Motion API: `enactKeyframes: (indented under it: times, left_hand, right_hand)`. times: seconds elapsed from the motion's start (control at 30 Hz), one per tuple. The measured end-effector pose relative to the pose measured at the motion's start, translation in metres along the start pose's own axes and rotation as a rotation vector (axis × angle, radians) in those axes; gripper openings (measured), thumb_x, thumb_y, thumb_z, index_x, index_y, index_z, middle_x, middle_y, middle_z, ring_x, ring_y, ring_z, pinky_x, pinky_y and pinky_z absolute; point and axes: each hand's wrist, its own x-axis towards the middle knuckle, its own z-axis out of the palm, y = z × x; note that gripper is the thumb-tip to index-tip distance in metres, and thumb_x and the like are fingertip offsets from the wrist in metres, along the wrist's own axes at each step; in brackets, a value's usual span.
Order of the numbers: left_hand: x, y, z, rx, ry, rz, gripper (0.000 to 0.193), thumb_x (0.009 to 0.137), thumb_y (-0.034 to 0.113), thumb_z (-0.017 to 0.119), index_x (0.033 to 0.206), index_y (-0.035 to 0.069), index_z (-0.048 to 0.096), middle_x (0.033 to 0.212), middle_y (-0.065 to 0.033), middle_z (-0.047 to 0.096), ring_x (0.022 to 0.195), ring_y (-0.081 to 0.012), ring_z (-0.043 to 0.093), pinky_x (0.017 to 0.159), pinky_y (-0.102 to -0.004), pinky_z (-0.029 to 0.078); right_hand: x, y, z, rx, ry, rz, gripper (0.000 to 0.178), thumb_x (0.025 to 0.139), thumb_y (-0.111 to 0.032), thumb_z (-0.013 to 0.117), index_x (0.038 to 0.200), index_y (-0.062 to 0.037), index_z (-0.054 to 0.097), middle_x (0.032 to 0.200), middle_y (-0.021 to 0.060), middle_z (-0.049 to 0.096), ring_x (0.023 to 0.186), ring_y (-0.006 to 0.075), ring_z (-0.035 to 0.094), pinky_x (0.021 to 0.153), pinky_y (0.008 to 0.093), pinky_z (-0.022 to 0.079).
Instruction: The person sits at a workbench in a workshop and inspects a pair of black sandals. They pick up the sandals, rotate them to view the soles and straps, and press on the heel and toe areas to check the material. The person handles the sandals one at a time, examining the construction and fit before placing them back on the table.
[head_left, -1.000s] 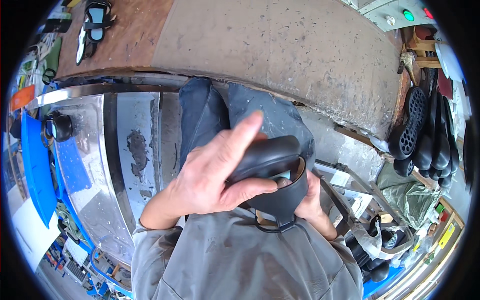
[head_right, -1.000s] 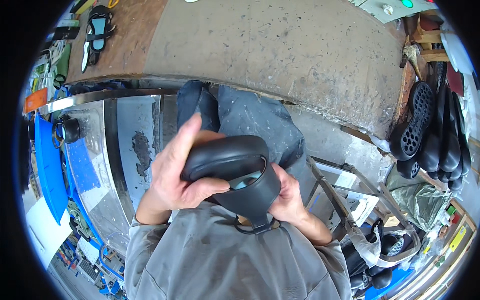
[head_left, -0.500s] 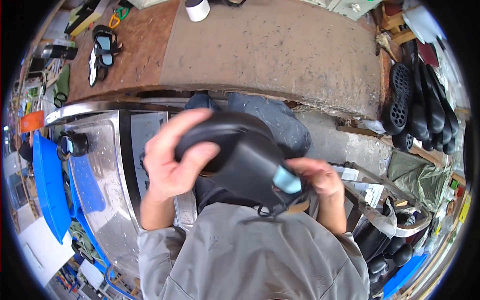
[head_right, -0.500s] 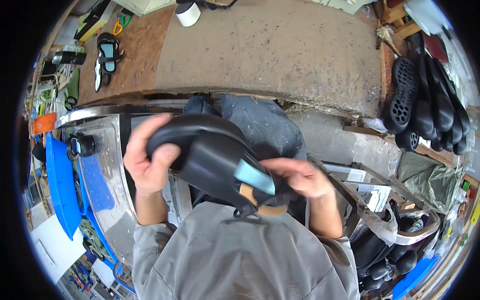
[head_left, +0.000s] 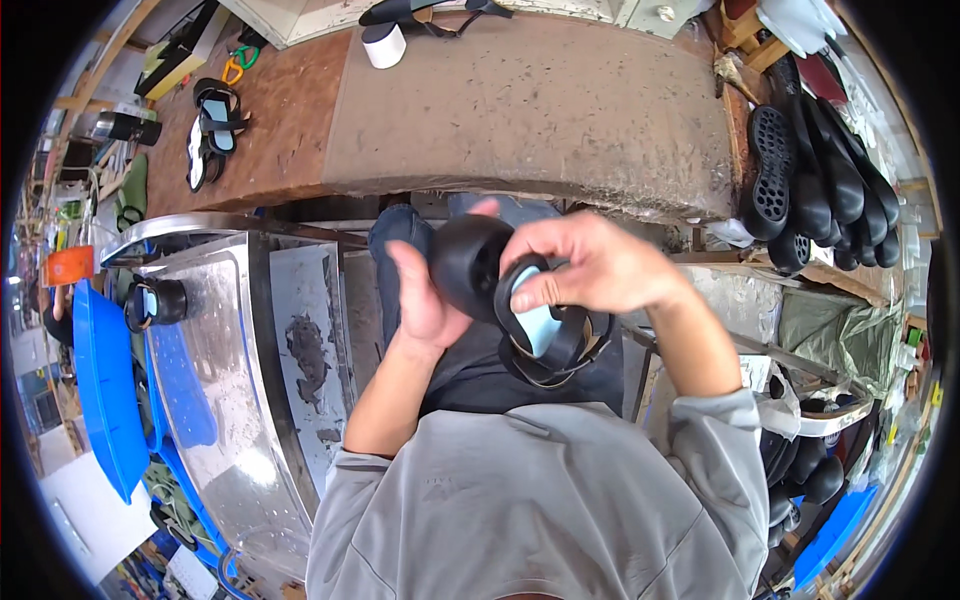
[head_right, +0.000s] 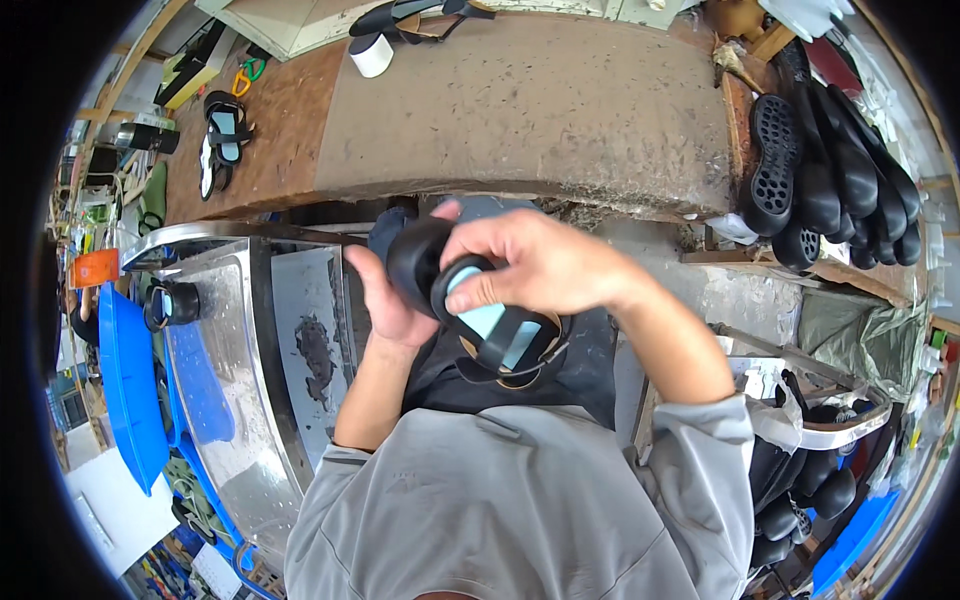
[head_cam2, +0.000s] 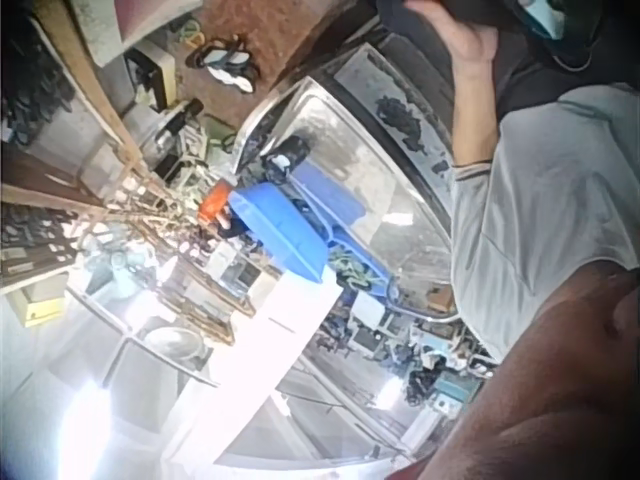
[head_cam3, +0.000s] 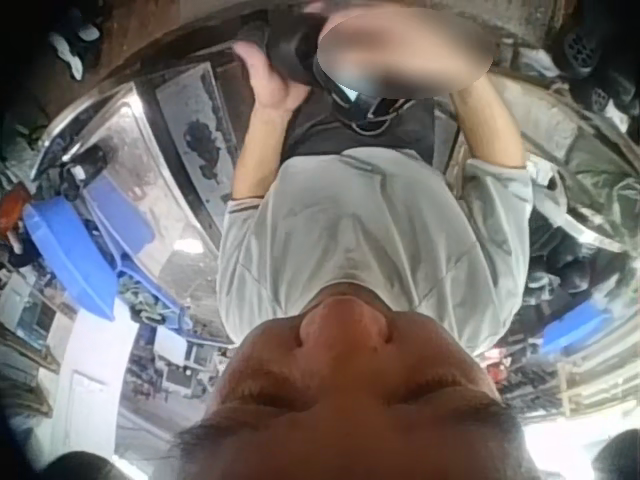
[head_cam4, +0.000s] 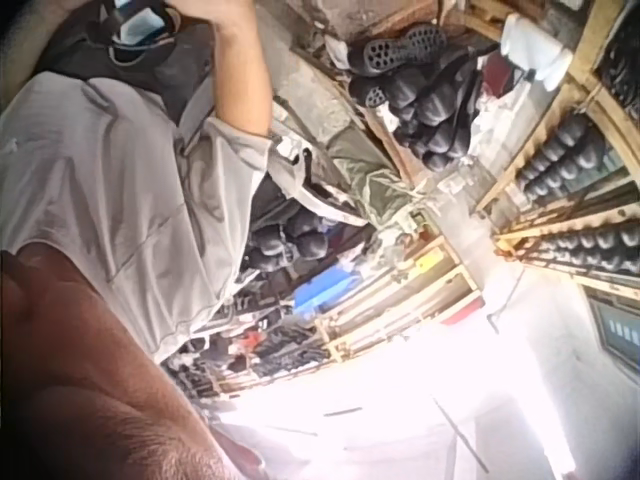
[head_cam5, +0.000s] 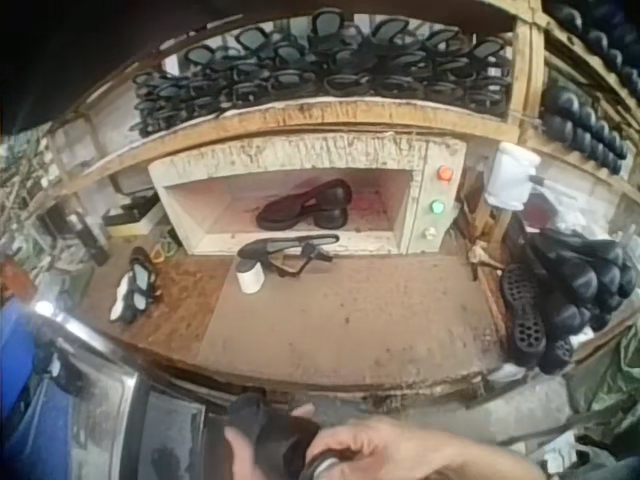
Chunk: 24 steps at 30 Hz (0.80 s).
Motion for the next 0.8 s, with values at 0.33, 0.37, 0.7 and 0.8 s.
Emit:
enactKeyframes:
  times: [0.33, 0.37, 0.7, 0.8]
  left_hand:
    - [-0.043, -0.002, 0.019, 0.072, 0.220, 0.108, 0.095, 0.076, 0.072, 0.044, 0.136, 0.000, 0.035, 0.119, -0.0258, 0.052, 0.106, -0.0300, 0.058, 0.090, -0.0402, 0.048]
    - [-0.044, 0.002, 0.018, 0.074, 0.199, 0.081, 0.090, 0.075, 0.066, 0.053, 0.136, 0.002, 0.033, 0.123, -0.0221, 0.051, 0.108, -0.0274, 0.056, 0.095, -0.0379, 0.043]
    - [-0.056, 0.000, 0.015, 0.205, 0.144, 0.080, 0.099, 0.069, 0.069, 0.057, 0.136, 0.002, 0.030, 0.126, -0.0290, 0.042, 0.110, -0.0311, 0.052, 0.095, -0.0398, 0.042]
    - [-0.055, -0.002, 0.014, 0.198, 0.126, 0.074, 0.101, 0.068, 0.070, 0.058, 0.136, 0.002, 0.030, 0.126, -0.0287, 0.043, 0.111, -0.0312, 0.051, 0.095, -0.0403, 0.043]
  right_hand:
    - [-0.040, 0.038, 0.092, -0.332, 0.703, -0.258, 0.080, 0.057, -0.024, 0.088, 0.121, -0.0002, 0.046, 0.105, 0.0167, 0.053, 0.088, 0.0298, 0.061, 0.071, 0.0358, 0.053]
    - [-0.039, 0.042, 0.094, -0.350, 0.736, -0.309, 0.077, 0.056, -0.023, 0.088, 0.119, 0.0000, 0.049, 0.104, 0.0163, 0.053, 0.086, 0.0292, 0.061, 0.068, 0.0350, 0.053]
    - [-0.033, 0.050, 0.097, -0.442, 0.767, -0.458, 0.072, 0.055, -0.022, 0.086, 0.118, -0.0006, 0.058, 0.096, 0.0104, 0.051, 0.073, 0.0213, 0.058, 0.055, 0.0292, 0.052]
    - [-0.035, 0.051, 0.097, -0.445, 0.772, -0.451, 0.071, 0.055, -0.021, 0.086, 0.118, -0.0004, 0.059, 0.095, 0.0095, 0.051, 0.073, 0.0205, 0.058, 0.053, 0.0283, 0.051]
